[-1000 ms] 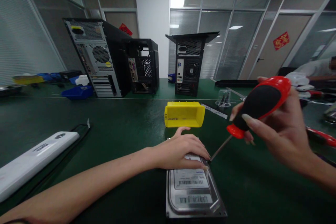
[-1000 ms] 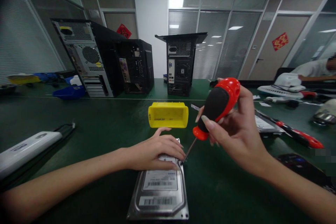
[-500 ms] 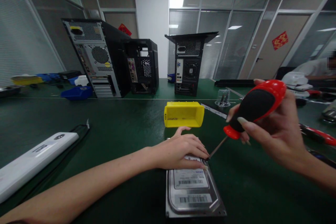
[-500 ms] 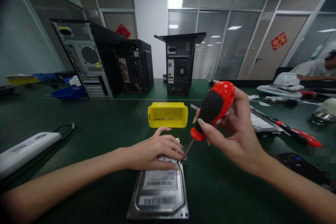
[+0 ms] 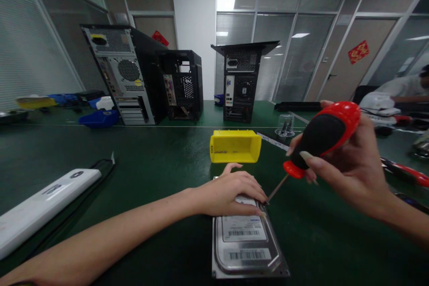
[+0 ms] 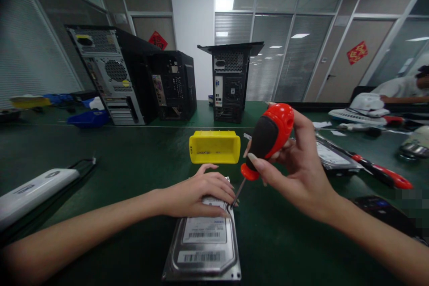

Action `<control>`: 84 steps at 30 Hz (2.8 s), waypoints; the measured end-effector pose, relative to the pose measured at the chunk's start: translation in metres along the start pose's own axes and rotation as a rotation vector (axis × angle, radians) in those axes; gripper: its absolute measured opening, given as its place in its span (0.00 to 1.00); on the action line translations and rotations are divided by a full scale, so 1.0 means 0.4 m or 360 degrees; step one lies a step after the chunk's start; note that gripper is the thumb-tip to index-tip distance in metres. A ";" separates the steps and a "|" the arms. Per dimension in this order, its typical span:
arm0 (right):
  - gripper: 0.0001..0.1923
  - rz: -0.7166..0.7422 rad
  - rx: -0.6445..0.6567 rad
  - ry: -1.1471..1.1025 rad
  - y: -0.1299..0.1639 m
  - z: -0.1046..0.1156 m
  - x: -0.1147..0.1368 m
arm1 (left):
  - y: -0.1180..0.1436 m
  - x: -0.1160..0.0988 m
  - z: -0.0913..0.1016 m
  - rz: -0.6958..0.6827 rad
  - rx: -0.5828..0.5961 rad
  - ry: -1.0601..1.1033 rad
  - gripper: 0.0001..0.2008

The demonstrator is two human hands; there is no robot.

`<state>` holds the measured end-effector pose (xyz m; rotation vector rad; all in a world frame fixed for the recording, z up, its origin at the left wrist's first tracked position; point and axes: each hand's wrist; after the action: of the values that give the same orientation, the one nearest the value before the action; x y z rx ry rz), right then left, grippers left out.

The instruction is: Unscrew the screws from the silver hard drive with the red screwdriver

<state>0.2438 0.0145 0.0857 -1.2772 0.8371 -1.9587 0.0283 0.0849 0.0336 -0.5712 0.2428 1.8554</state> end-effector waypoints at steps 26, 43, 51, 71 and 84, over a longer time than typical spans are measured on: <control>0.34 -0.0050 -0.0005 -0.0019 -0.003 -0.003 0.002 | 0.000 -0.003 0.002 0.0039 0.0012 0.0047 0.11; 0.34 -0.0007 -0.0036 0.0107 -0.026 -0.016 -0.017 | -0.004 0.002 -0.008 0.0040 -0.0040 0.0078 0.11; 0.29 -0.0181 0.0082 -0.0384 -0.067 -0.036 0.000 | -0.007 -0.002 -0.006 0.0040 -0.0052 0.0079 0.11; 0.26 -0.0320 0.0197 -0.0861 -0.089 -0.087 -0.015 | -0.007 -0.003 -0.004 0.0026 -0.0030 0.0081 0.12; 0.26 -0.0301 0.0194 -0.0826 -0.079 -0.076 -0.010 | -0.007 -0.005 -0.002 0.0007 -0.0023 0.0101 0.10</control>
<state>0.2112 0.0413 0.0986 -1.7310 0.3455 -1.6601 0.0317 0.0841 0.0342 -0.6406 0.2732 1.8464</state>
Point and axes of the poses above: each hand's wrist, its own y-axis away from the middle knuckle, its own z-axis out of the back of the hand, x = y × z, and after that the axes turned 7 degrees about z, right-handed
